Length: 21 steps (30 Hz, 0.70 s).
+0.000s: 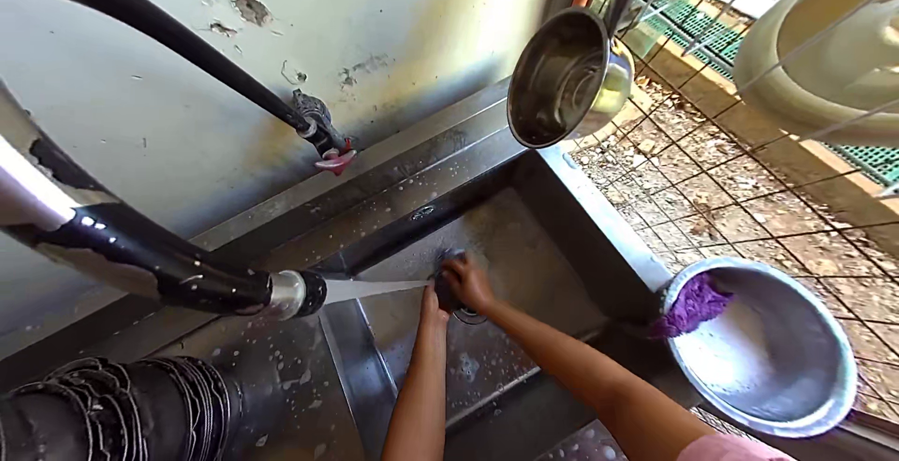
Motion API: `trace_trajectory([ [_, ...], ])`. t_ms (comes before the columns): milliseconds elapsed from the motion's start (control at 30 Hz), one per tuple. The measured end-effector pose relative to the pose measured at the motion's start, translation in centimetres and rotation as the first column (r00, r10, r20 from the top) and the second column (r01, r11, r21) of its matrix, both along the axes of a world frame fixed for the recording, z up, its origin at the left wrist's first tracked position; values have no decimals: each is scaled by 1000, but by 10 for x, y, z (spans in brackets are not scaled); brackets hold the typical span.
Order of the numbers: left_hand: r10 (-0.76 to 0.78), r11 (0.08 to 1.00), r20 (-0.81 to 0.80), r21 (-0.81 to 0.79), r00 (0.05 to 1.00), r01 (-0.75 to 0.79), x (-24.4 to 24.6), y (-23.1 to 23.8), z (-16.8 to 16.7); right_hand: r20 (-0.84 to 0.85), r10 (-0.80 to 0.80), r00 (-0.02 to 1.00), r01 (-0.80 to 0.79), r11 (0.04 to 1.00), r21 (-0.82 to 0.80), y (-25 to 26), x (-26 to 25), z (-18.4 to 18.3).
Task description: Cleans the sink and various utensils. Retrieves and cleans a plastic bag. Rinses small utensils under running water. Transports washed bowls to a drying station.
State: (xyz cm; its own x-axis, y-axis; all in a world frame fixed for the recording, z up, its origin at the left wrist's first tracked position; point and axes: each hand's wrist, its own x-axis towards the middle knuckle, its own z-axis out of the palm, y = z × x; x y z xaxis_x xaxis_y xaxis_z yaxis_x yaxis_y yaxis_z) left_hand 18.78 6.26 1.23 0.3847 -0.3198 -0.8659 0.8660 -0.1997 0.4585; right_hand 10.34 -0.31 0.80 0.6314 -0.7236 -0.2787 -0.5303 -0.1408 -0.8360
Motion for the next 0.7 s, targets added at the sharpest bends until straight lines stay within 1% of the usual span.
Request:
trace_trajectory([
  [33,3,1000,38,9,999,-4,-2,-1,-3,-13,52,999,-52,999,11,12,4,1],
  [67,-9,999,66,39,998,6,-1,0,-7,-36,39,999,-38,999,27,14,7,-6],
  [167,-101,984,104,159,989,84,2,-1,-8,-219,-122,968,139,988,68,-24,13,-33],
  [200,-125,979,120,175,985,103,1,-4,-5,-268,-123,955,153,984,93,-33,17,-33],
  [233,-139,977,142,183,980,112,-2,-7,-4,-277,-106,955,140,984,108,-30,21,-28],
  [267,-145,975,183,191,972,110,-4,-7,-4,-237,-87,968,116,987,111,-18,23,-21],
  [333,-143,981,312,172,939,93,-3,-8,-8,-100,-39,994,49,994,93,8,23,-9],
  [367,-151,982,333,162,931,101,0,-6,-11,-61,-17,998,21,997,77,12,21,-10],
  [400,-174,977,307,175,936,124,2,1,-11,-63,-6,998,10,997,77,10,18,-16],
  [467,-181,970,236,201,955,134,3,7,-13,-132,-60,989,68,996,60,-6,19,-35],
  [533,-194,967,232,206,953,147,3,-3,-8,-230,-87,969,105,992,71,-21,33,-33],
  [567,-207,966,260,206,943,155,4,-4,-7,-244,-72,967,97,991,94,-15,39,-24],
  [633,-205,975,359,159,911,157,5,0,-13,-173,-1,985,18,995,94,9,41,-9],
  [667,-223,973,375,147,900,180,7,2,-16,-120,6,993,1,998,57,13,38,-10],
  [700,-266,961,346,168,900,220,8,7,-19,-104,2,995,0,1000,16,11,31,-18],
])
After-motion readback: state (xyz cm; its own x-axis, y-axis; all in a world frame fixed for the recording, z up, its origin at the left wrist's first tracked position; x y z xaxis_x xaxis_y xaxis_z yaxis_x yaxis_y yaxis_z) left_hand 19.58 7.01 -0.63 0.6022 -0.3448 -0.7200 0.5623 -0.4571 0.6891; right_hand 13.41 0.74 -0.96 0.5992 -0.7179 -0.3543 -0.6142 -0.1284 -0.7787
